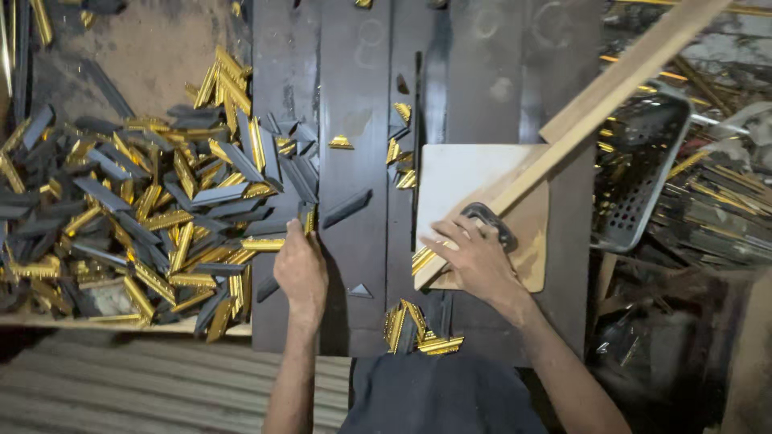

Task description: The person picks up small gold and black mitred frame corner pieces from a large pile on the workbench, turns each piece over in their hands, and places selected pieces into a perforated plastic basket beside the bench, repeating this pick-inspect-place cycle throughout the clip.

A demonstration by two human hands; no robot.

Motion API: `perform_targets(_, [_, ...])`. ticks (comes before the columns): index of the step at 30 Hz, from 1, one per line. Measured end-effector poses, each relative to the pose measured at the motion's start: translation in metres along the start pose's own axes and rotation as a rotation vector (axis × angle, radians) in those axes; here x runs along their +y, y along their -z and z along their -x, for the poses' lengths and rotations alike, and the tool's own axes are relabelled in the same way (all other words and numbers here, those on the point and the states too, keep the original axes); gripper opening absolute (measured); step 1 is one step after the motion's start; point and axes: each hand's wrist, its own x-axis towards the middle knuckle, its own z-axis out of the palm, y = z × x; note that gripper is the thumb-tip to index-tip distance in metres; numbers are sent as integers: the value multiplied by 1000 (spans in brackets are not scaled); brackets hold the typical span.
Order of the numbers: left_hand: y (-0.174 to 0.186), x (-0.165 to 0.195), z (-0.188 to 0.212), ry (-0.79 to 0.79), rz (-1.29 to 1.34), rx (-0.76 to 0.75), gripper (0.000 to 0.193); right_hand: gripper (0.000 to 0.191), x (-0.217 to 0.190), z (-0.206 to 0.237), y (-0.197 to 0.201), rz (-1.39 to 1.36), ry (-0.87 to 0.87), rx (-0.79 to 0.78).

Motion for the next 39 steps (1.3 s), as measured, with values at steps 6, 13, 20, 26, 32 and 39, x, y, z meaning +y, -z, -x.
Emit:
perform_targets(6, [39, -5, -10, 141, 154, 10, 27, 26, 3, 21, -7, -264, -18, 52])
perform_targets(13, [45, 20, 6, -10, 474, 37, 27, 24, -62, 79, -15, -292, 51, 92])
perform_targets(20, [16, 37, -40, -213, 653, -359, 27, 18, -45, 81, -2, -399, -193, 242])
perform_targets(26, [22, 29, -60, 75, 378, -300, 24, 17, -39, 97, 1, -368, -273, 276])
perform_targets(32, [21, 42, -69, -240, 541, -367, 25, 18, -42, 102, -6, -398, -348, 307])
perform_targets(39, [13, 92, -178, -615, 503, -480, 20, 24, -28, 93, -1, -408, -356, 332])
